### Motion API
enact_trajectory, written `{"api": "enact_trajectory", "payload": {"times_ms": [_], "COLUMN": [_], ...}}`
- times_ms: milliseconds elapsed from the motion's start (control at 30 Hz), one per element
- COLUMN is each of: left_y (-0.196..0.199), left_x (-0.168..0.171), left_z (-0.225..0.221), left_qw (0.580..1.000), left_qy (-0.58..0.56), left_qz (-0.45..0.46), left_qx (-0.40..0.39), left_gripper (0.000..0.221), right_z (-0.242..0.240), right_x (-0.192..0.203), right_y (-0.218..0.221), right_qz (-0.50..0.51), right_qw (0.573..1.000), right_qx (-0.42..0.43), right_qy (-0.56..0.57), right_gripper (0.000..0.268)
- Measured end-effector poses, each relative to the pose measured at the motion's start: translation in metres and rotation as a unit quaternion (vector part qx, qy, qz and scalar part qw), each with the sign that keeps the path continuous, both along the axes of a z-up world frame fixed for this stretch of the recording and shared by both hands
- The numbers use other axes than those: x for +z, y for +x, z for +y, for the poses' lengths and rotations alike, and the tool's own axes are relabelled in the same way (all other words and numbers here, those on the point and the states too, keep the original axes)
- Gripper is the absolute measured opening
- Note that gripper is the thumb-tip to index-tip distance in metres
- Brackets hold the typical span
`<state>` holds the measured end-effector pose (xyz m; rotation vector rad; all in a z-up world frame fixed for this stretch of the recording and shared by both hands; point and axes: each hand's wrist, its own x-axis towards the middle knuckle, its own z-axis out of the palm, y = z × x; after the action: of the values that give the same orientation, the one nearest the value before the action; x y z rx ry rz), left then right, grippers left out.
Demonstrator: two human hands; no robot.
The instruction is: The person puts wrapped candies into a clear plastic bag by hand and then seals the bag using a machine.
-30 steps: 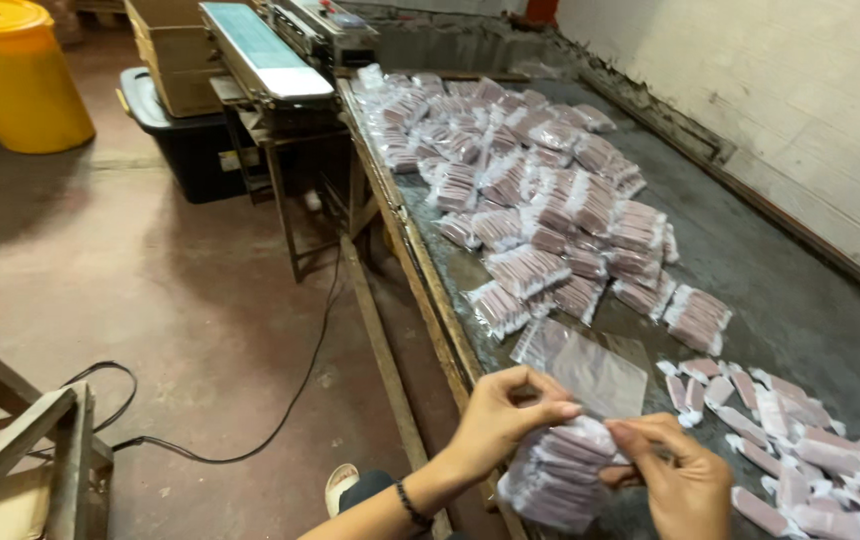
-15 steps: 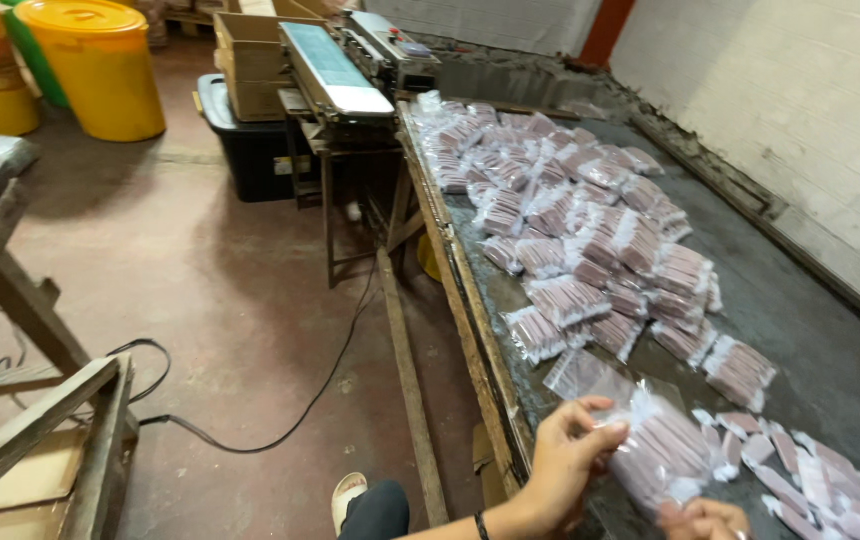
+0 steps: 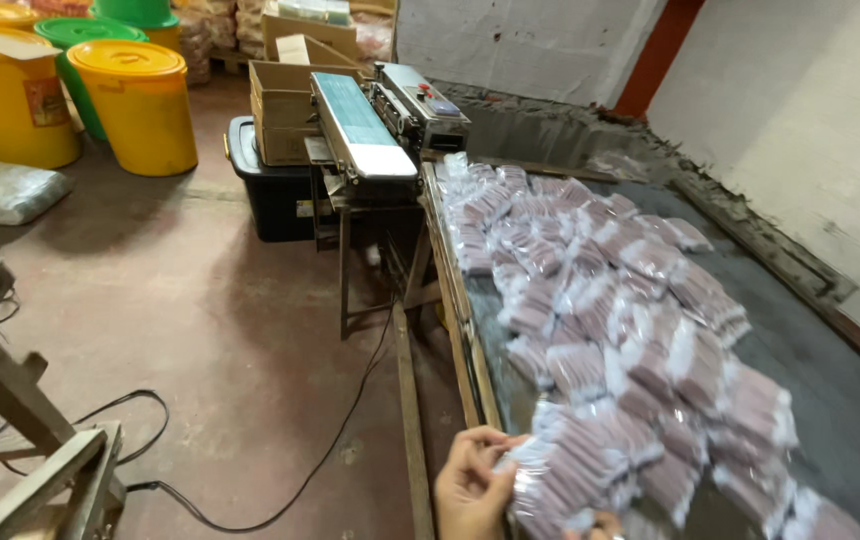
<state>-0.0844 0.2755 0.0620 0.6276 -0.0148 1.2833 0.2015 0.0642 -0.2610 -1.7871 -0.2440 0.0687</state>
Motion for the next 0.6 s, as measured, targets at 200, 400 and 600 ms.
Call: {"api": "enact_trajectory", "payload": {"times_ms": [200, 400, 600], "left_y": [-0.012, -0.070, -0.080], "left_x": [0.047, 0.118, 0.106], "left_z": [0.107, 0.201, 0.261], "left_qw": [0.993, 0.981, 0.961], "left_qy": [0.018, 0.020, 0.026], "left_qz": [0.061, 0.150, 0.255], "left_qx": [0.097, 0.119, 0.103], "left_gripper": [0.035, 0.034, 0.033], "right_z": [0.186, 0.304, 0.371], "right_x": [0.250, 0.377, 0.402], "right_y": [-0.166, -0.268, -0.293], "right_qz": [-0.426, -0.309, -0.501], "right_qw": [0.903, 0.934, 0.862], "right_qx": [0.047, 0.077, 0.072], "right_qy": [0.044, -0.159, -0.033], "right_gripper": [0.030, 0.016, 0.036]}}
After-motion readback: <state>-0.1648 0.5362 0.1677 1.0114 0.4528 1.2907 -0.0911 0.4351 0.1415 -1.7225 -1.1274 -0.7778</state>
